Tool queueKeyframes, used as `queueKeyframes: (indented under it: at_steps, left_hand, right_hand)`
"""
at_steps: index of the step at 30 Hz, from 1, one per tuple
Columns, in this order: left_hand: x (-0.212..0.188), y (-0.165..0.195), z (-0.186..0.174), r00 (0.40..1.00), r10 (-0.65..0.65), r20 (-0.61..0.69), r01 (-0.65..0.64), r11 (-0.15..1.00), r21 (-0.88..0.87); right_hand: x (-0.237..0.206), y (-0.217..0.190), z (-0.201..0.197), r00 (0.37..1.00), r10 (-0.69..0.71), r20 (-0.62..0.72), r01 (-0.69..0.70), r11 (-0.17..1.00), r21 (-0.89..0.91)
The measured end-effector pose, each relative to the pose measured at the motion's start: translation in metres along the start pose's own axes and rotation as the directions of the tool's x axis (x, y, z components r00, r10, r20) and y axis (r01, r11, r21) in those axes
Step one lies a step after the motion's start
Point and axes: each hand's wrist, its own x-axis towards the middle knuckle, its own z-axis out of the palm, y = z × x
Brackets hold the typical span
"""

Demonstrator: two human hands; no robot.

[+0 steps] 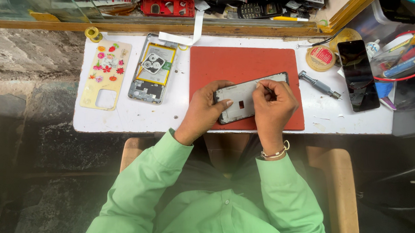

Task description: The person repeatedly wipes the back surface of a disassembled phone with a small white cloth. They rotate the phone to reach different areas and continue rubbing the same surface throughout the clip.

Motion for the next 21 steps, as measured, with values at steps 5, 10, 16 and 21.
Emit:
queueKeyframes:
  at_steps: [5, 10, 16, 21]
  left_hand:
    - [-0.0003, 0.0019, -0.0002, 0.999, 0.038, 0.007, -0.039, 0.999, 0.021]
    - [-0.0007, 0.0049, -0.0002, 1.0, 0.023, 0.008, -0.023, 0.999, 0.029]
    - [-0.0008, 0.0028, -0.0006, 1.0, 0.028, 0.01, -0.028, 1.0, 0.007]
    - [-0.0001, -0.0003, -0.0002, 0.998, 0.059, 0.014, -0.059, 0.998, -0.006]
  right_hand:
    - [0.0031, -0.0036, 0.0004, 0.999, -0.021, 0.041, 0.023, 0.999, -0.038]
    - [0.0041, -0.0059, 0.0007, 0.999, -0.021, 0.039, 0.023, 0.999, -0.035]
    - [0.0037, -0.0048, 0.0025, 0.999, -0.04, 0.034, 0.042, 0.998, -0.05]
    - [0.0032, -0.0036, 0.0043, 0.999, -0.044, 0.009, 0.044, 0.996, -0.076]
